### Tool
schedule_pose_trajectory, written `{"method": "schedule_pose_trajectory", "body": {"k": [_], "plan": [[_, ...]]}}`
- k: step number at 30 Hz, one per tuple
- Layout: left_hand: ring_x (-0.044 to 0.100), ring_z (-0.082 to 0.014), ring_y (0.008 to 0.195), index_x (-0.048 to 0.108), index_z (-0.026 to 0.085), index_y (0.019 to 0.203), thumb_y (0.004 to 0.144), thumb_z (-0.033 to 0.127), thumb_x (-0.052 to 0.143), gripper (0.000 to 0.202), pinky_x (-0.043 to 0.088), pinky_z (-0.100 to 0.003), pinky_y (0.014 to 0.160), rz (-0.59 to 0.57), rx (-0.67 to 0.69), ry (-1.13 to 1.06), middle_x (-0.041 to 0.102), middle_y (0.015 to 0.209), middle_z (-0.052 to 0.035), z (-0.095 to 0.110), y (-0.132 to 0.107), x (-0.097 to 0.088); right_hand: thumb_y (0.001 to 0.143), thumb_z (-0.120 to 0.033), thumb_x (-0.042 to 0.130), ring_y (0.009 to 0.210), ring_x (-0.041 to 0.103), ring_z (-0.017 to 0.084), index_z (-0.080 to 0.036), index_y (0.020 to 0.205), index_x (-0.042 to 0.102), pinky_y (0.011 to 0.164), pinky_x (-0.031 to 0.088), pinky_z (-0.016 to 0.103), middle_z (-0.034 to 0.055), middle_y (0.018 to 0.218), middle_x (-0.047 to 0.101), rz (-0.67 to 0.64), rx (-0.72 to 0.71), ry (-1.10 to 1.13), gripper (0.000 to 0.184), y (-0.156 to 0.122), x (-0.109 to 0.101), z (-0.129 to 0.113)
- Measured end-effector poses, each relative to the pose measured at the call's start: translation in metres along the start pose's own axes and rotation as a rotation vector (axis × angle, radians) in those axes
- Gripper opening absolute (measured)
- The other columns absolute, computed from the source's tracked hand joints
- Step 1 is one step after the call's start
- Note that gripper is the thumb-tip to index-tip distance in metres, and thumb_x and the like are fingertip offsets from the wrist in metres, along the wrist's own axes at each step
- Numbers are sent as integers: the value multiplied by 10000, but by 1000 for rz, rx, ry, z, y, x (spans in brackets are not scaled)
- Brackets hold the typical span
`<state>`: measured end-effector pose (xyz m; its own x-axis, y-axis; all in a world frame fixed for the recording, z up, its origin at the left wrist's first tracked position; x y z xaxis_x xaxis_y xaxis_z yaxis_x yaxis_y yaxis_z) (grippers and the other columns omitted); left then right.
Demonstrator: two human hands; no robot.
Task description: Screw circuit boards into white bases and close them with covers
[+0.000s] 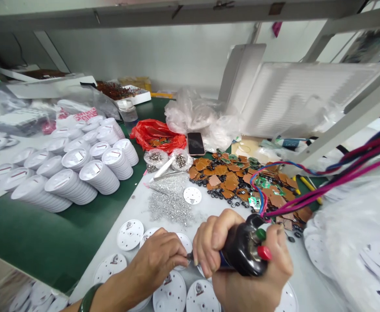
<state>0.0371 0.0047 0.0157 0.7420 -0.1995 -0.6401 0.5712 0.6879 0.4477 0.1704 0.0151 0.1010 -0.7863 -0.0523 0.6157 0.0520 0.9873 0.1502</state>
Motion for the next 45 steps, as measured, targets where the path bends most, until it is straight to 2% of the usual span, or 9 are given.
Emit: {"method": "schedule_pose_trajectory", "body": {"k": [9, 15, 19, 22, 25, 29, 35, 39, 45], "plan": [[594, -135, 646, 602, 174, 792, 1076, 471, 414, 452, 409, -307, 685, 21, -29, -86, 681, 728, -2, 4, 2, -3, 877, -732, 382, 369, 434, 134, -222, 623, 661, 404, 401, 282, -12, 424, 428, 6, 35, 2, 635, -1, 1, 2], [614, -134, 690, 657, 182, 803, 1053, 354, 539, 325, 427, -295, 714, -49, -147, -301, 712, 760, 5, 2, 0, -2, 883, -738, 357, 340, 368, 117, -231, 601, 636, 381, 365, 269, -34, 407, 378, 13, 53, 14, 644, -1, 2, 1], [625, -124, 676, 661, 179, 768, 898, 268, 781, 199, 401, -296, 719, 21, -162, -261, 721, 736, 38, -3, -3, -1, 885, -715, 369, 335, 381, 118, -229, 600, 635, 393, 382, 272, -32, 406, 391, 38, 38, 15, 623, -1, -1, -1], [612, -118, 658, 647, 174, 756, 723, 170, 918, 273, 388, -284, 693, 52, -203, -255, 716, 716, 59, -8, -6, 1, 885, -723, 358, 339, 393, 125, -227, 603, 642, 388, 379, 272, -28, 400, 389, 33, 23, 12, 638, -2, 0, -2], [589, -112, 631, 640, 172, 753, 651, 166, 956, 332, 376, -281, 678, 40, -229, -240, 702, 695, 64, -9, -8, 4, 881, -739, 352, 349, 394, 128, -229, 613, 650, 386, 377, 272, -24, 404, 392, -1, 32, 9, 649, -3, 2, -1], [598, -113, 651, 623, 172, 765, 697, 225, 937, 326, 376, -287, 709, -8, -223, -223, 706, 715, 64, -8, -7, 3, 881, -752, 364, 358, 399, 129, -233, 624, 659, 385, 372, 271, -18, 413, 417, -26, 45, -11, 651, -5, 5, 2], [623, -123, 716, 592, 176, 817, 933, 374, 732, 269, 380, -304, 755, -109, -95, -174, 700, 794, 39, 0, 2, -7, 882, -757, 389, 367, 429, 139, -227, 638, 682, 395, 383, 279, -7, 412, 441, -80, 87, -20, 652, -5, 14, 0], [618, -122, 718, 587, 176, 817, 896, 393, 768, 294, 375, -293, 753, -109, -87, -179, 692, 790, 43, 2, 4, -11, 869, -752, 430, 386, 445, 139, -227, 654, 701, 415, 400, 278, -2, 424, 458, -102, 96, -4, 629, -8, 15, -5], [607, -113, 741, 600, 169, 794, 781, 222, 883, 288, 382, -266, 763, -142, -162, -247, 681, 780, 52, 0, 1, -7, 867, -777, 392, 400, 455, 145, -231, 663, 707, 446, 426, 294, 4, 426, 465, -111, 110, -23, 663, -11, 10, -3]]}}
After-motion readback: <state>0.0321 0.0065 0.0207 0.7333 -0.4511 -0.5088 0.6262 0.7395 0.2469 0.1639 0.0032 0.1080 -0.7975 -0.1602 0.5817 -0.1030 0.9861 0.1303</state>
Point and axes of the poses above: each hand's wrist, its own y-axis towards the middle knuckle, its own x-axis out of the palm, z = x × y, the point moved 6 cm from there along y, towards the middle knuckle
